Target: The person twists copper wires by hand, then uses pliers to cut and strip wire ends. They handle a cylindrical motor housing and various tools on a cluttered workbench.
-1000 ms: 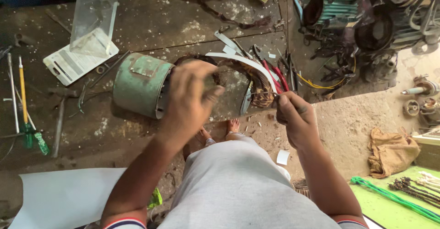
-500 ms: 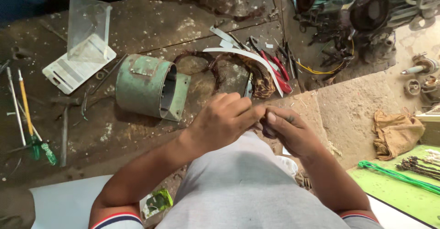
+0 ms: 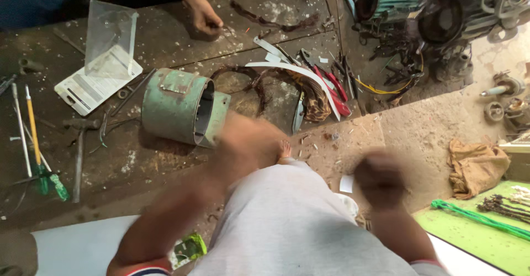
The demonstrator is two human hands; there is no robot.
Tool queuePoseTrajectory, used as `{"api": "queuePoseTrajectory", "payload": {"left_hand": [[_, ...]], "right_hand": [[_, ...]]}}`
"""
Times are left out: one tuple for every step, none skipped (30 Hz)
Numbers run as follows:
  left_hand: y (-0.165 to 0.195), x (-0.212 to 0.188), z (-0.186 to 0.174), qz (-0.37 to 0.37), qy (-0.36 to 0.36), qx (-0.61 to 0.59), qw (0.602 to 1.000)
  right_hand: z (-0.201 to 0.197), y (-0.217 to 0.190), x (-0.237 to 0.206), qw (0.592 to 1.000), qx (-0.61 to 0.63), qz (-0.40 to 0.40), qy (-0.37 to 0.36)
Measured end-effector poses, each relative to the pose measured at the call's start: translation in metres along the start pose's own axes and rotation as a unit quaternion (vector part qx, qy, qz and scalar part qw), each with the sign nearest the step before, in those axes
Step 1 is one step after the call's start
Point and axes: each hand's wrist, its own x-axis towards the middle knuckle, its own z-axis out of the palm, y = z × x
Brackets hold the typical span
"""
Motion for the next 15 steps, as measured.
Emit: {"api": "queuePoseTrajectory", "payload": {"left_hand": [[-0.022, 0.008, -0.036, -0.122, 0.058, 0.045, 0.99], [-0.032, 0.013, -0.061, -0.239, 0.114, 0.093, 0.96], [-0.036, 0.01, -0.086, -0.259, 0.141, 0.1, 0.95], [-0.04, 0.007, -0.086, -0.216, 0.137, 0.099, 0.962], [-0.04, -0.001, -0.082, -0.184, 0.124, 0.096, 0.97], [-0.037, -0.011, -0.071, -0.165, 0.107, 0.084, 0.977], [-0.037, -0.017, -0.051, -0.171, 0.066, 0.032, 0.983], [-0.042, -0.017, -0.031, -0.161, 0.035, -0.012, 0.986], [-0.047, -0.011, -0.007, -0.163, 0.048, -0.065, 0.983], [-0.047, -0.007, 0.017, -0.172, 0.057, -0.119, 0.976], [-0.046, -0.006, 0.034, -0.208, 0.034, -0.14, 0.967], [-0.043, -0.001, 0.047, -0.246, 0.009, -0.163, 0.956], [-0.04, 0.003, 0.057, -0.25, 0.0, -0.179, 0.951], [-0.036, 0.008, 0.064, -0.254, -0.008, -0.196, 0.947], [-0.033, 0.013, 0.069, -0.257, -0.016, -0.211, 0.943]], "right_hand": [[-0.015, -0.039, -0.014, 0.99, -0.029, -0.126, 0.055], [-0.029, -0.068, -0.023, 0.971, -0.067, -0.209, 0.09], [-0.046, -0.092, -0.03, 0.953, -0.123, -0.248, 0.126], [-0.066, -0.106, -0.026, 0.933, -0.177, -0.262, 0.17], [-0.087, -0.109, -0.015, 0.922, -0.21, -0.257, 0.2], [-0.105, -0.103, 0.002, 0.92, -0.226, -0.238, 0.215], [-0.12, -0.087, 0.022, 0.929, -0.222, -0.214, 0.206], [-0.13, -0.065, 0.047, 0.943, -0.201, -0.187, 0.186], [-0.133, -0.037, 0.065, 0.965, -0.163, -0.149, 0.141], [-0.133, -0.013, 0.085, 0.985, -0.101, -0.088, 0.109], [-0.126, 0.011, 0.094, 0.991, -0.079, -0.11, 0.01], [-0.117, 0.029, 0.104, 0.996, -0.033, -0.078, 0.008], [-0.107, 0.04, 0.108, 0.999, 0.013, -0.047, 0.007], [-0.097, 0.046, 0.111, 0.999, 0.018, -0.032, -0.002], [-0.087, 0.049, 0.115, 0.999, 0.024, -0.017, -0.012]]}}
